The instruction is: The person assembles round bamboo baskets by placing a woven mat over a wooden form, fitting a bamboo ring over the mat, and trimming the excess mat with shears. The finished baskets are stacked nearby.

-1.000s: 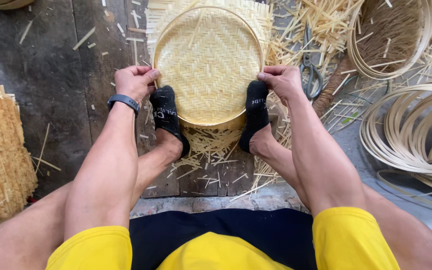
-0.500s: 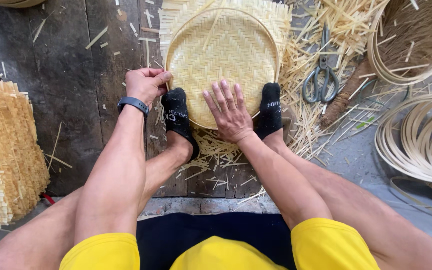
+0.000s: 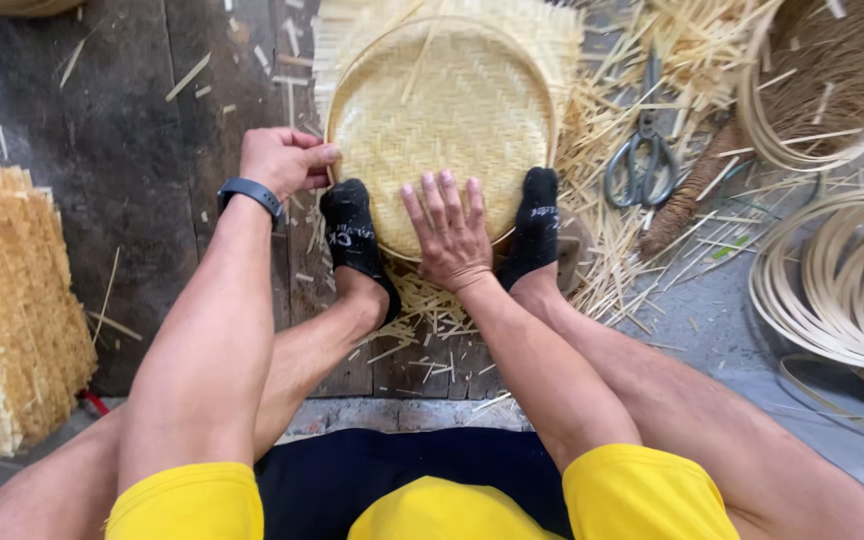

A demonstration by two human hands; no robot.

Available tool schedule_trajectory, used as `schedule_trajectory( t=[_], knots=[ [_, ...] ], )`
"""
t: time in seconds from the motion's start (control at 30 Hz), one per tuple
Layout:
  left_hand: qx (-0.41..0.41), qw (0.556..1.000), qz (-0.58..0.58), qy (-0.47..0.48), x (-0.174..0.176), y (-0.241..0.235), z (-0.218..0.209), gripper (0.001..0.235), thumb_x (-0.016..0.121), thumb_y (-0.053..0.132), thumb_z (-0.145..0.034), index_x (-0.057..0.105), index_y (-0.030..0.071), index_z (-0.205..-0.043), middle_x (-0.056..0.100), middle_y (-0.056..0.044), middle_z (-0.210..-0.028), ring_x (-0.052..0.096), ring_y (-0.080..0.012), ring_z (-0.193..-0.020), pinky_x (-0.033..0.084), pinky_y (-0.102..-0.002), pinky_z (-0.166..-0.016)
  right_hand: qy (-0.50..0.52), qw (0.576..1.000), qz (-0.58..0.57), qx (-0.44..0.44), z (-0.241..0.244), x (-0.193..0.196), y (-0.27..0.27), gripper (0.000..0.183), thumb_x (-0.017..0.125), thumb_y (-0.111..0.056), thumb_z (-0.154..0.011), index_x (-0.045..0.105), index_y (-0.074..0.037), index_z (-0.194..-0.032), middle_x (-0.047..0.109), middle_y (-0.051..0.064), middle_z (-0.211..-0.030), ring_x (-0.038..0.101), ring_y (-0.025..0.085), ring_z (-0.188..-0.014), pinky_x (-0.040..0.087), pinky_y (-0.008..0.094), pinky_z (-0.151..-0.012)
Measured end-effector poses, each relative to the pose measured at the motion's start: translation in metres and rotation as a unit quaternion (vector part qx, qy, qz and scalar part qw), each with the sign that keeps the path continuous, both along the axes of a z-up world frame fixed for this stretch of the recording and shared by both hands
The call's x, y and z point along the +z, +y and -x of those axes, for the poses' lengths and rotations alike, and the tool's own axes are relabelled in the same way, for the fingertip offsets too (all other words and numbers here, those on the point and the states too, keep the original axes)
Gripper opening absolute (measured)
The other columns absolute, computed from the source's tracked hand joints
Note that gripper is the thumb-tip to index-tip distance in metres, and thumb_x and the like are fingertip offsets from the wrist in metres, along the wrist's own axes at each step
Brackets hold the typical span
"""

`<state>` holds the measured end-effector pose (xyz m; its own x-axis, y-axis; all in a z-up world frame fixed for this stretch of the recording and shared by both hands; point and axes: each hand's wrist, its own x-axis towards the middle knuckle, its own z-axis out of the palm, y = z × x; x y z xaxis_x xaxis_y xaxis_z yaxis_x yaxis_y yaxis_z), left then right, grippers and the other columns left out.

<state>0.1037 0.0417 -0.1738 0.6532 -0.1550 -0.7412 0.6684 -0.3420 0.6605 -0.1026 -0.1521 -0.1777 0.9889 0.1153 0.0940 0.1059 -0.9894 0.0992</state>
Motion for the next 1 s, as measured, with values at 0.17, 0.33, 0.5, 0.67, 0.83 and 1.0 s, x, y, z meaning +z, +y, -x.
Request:
schedule_trajectory(
  t=[0.17,0.33,0.5,0.67,0.83,1.0],
  knots=[
    [-0.266,0.901,-0.285,-0.190,0.033,-0.029,-0.022,0.031,0.090,0.021,-0.076,0.074,0.001,-0.093,0.068,-0.019,-0.111,0.065,-0.0322,-0.103,0.054,-0.045,-0.090,0.114,0.970,-0.210,0.038,-0.016,0.026,-0.022,0.099,0.080,-0.050,-0.066,0.042,-0.009,-0.148,0.041,0.023,-0.146,0.036,0.041,-0.138,0.022,0.063,-0.115],
    [-0.360,0.762,-0.151,-0.517,0.021,-0.109,-0.043,0.043,0.072,0.042,-0.101,0.071,0.009,-0.129,0.061,-0.018,-0.141,0.051,-0.0340,-0.138,0.041,-0.047,-0.117,-0.123,0.969,-0.214,-0.026,-0.105,0.040,-0.103,0.043,0.072,-0.041,-0.103,0.060,-0.016,-0.136,0.058,0.009,-0.141,0.049,0.029,-0.136,0.039,0.043,-0.117],
    [-0.374,0.772,-0.059,-0.510,-0.001,-0.163,-0.075,0.042,0.050,0.049,-0.105,0.073,0.020,-0.124,0.070,-0.008,-0.131,0.059,-0.0326,-0.117,0.048,-0.046,-0.098,0.008,0.940,-0.321,-0.114,-0.171,0.008,-0.151,0.022,0.061,-0.028,-0.107,0.070,-0.014,-0.121,0.071,0.009,-0.111,0.064,0.024,-0.103,0.053,0.042,-0.090],
    [-0.422,0.873,-0.151,-0.192,-0.030,-0.170,-0.093,0.045,0.044,0.052,-0.112,0.075,0.020,-0.109,0.075,-0.013,-0.102,0.068,-0.0323,-0.092,0.054,-0.047,-0.082,0.163,0.835,-0.456,-0.262,-0.190,-0.025,-0.157,0.023,0.061,-0.030,-0.107,0.074,-0.012,-0.101,0.072,0.007,-0.082,0.064,0.022,-0.073,0.055,0.041,-0.069],
    [-0.353,0.909,-0.086,-0.205,-0.019,-0.183,-0.107,0.039,0.061,0.052,-0.097,0.078,0.017,-0.097,0.075,-0.008,-0.091,0.068,-0.0250,-0.081,0.053,-0.041,-0.078,-0.166,0.936,-0.285,-0.122,-0.172,0.006,-0.161,0.033,0.049,-0.033,-0.117,0.068,-0.009,-0.104,0.066,0.018,-0.120,0.059,0.031,-0.115,0.051,0.045,-0.098],
    [-0.348,0.915,-0.097,-0.180,-0.025,-0.178,-0.100,0.039,0.061,0.053,-0.096,0.079,0.019,-0.089,0.076,-0.002,-0.088,0.068,-0.0228,-0.080,0.051,-0.041,-0.081,0.236,0.770,-0.404,-0.434,-0.145,-0.012,-0.161,0.060,0.022,-0.048,-0.109,0.059,-0.001,-0.099,0.065,0.023,-0.107,0.058,0.029,-0.098,0.046,0.048,-0.093]
  ],
)
